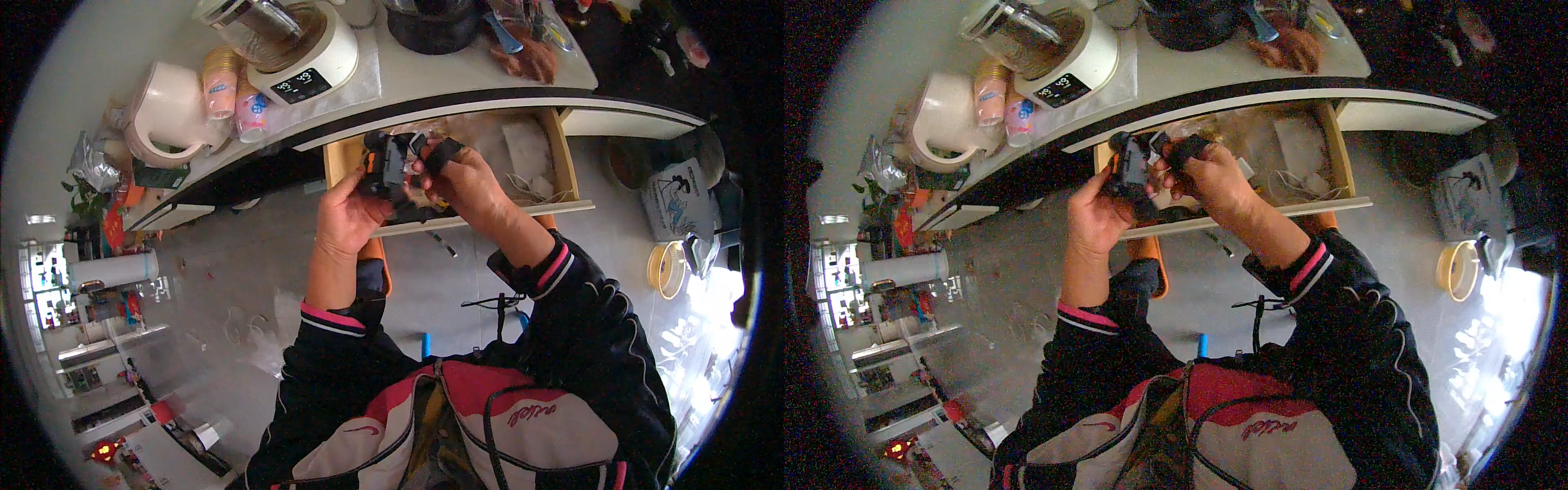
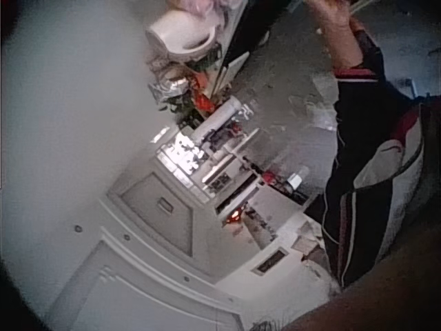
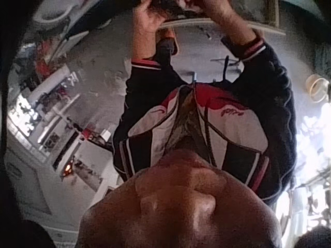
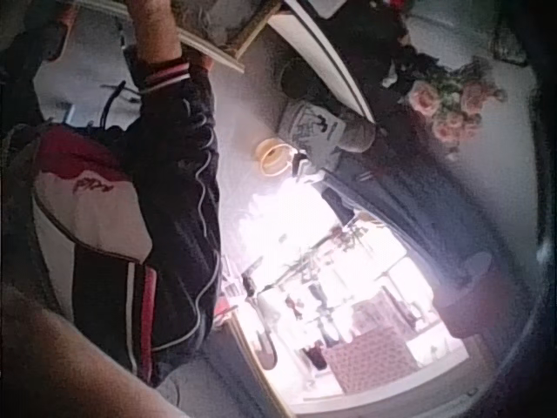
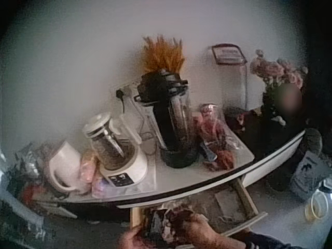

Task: The person assembles a small electronic device by hand, inserting cylindrical components into a black housing and connecting wires. They retrieve additional parts from a drawer, manipulate the device, and move to another room to plug in a power cable.

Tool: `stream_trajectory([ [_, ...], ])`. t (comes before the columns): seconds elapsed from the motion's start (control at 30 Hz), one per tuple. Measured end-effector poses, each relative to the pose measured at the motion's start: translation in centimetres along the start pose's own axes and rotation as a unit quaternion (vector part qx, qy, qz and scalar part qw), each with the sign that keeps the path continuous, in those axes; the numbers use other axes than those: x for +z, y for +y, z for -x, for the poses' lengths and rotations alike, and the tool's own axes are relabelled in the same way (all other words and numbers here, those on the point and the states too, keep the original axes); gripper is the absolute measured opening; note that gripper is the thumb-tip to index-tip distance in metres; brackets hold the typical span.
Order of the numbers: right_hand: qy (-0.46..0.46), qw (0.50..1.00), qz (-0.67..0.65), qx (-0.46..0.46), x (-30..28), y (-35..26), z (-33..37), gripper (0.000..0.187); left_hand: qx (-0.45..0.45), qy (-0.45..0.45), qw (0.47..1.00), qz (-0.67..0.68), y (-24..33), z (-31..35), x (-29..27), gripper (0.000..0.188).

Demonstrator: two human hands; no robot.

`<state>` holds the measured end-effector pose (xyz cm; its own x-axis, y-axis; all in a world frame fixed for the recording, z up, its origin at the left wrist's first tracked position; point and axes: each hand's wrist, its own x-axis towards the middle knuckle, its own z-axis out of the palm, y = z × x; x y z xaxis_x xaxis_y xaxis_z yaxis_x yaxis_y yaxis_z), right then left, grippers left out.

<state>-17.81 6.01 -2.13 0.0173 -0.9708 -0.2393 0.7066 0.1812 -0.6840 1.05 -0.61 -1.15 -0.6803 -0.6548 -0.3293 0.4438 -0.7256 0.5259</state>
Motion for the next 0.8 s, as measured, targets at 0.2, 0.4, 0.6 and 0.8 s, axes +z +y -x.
stream_trajectory([
  [0.2,-0.04,0.992,-0.116,-0.012,-1.7,0.4,-0.5,0.025,-0.004,0.021,1.0,0.006,-0.1,0.1,0.4,0.039],
  [0.4,0.041,0.999,0.016,0.021,0.1,1.0,0.1,0.024,0.125,0.114,0.916,-0.363,-0.8,0.1,2.1,0.041],
  [0.6,0.001,0.992,0.129,0.014,-1.5,2.9,-0.8,0.02,0.182,0.089,0.882,-0.426,-1.1,0.1,1.8,0.05],
  [0.8,-0.001,0.987,0.156,-0.029,0.0,1.6,-0.3,0.02,0.197,-0.008,0.889,-0.412,-1.3,0.2,2.3,0.073],
])
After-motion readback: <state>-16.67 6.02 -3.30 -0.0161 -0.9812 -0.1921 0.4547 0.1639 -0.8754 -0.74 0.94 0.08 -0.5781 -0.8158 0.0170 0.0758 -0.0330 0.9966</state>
